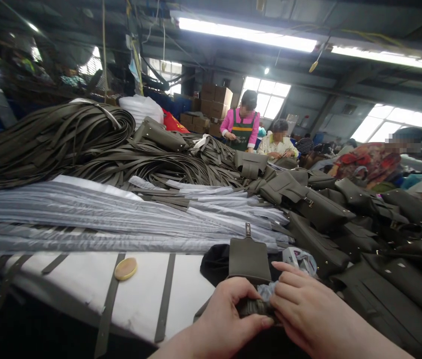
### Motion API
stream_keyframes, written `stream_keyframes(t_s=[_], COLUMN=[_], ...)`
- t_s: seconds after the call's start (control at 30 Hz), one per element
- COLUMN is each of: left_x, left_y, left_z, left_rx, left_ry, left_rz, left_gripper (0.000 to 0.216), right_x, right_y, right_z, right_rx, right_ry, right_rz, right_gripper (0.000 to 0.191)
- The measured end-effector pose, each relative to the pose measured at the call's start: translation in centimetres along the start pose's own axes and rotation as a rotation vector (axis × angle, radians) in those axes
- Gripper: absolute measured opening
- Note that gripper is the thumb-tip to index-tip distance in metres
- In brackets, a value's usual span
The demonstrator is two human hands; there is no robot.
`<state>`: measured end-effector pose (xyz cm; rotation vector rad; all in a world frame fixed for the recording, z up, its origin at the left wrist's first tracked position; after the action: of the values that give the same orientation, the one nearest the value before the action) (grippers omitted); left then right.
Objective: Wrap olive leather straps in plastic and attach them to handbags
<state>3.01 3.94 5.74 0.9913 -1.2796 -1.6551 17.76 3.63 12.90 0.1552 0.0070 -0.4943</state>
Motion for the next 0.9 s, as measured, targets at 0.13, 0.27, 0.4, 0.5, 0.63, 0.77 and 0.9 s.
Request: stream_keyframes(t_s=[0.13, 0.27, 0.4, 0.5, 0.63, 0.77, 0.9], left_x=[-0.2, -0.3, -0.1, 0.1, 0.2, 0.4, 0.8], left_y=[-0.1, -0.1, -0.2, -0.4, -0.5, -0.7, -0.7], left_z=[-0.2, -0.4, -0.6, -1.0, -1.3, -1.2, -0.7], left_rx=[-0.08, -0.204, -0.35, -0.429, -0.392, -0.203, -0.035], left_ry=[-0.006, -0.057, -0.11, -0.173, -0.173, -0.117, -0.047], left_rz=[-0.01, -0.082, -0.179, -0.227, -0.199, -0.069, 0.004], left_gripper=[0.019, 0.018, 0.019, 0.018, 0.016, 0.021, 0.036], right_x=[-0.1, -0.1, 0.0, 0.4, 1.2, 2.3, 2.7], right_y=[-1.0, -1.6, -1.4, -1.2, -0.8, -0.2, -0.4], right_z=[-1.6, -1.9, -1.9, -1.7, -2.1, -3.4, -3.5], right_rx=[0.234, 0.251, 0.104, -0.107, -0.336, -0.45, -0.424], right_ry=[-0.028, -0.046, -0.005, 0.051, 0.1, 0.187, 0.269], right_rz=[0.115, 0.146, 0.109, 0.028, -0.1, -0.283, -0.333], right_gripper=[0.009, 0.009, 0.011, 0.018, 0.02, 0.014, 0.01])
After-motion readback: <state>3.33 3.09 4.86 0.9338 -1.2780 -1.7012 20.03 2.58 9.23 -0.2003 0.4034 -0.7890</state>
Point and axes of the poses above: each hand's wrist, its own x-axis away from the middle knuckle, its own z-axis out of the back of the hand, y = z × x, the point moved 4 cm from there along -x, towards the middle knuckle, and after that the axes turned 8 degrees about -y, right-handed, at the moved point
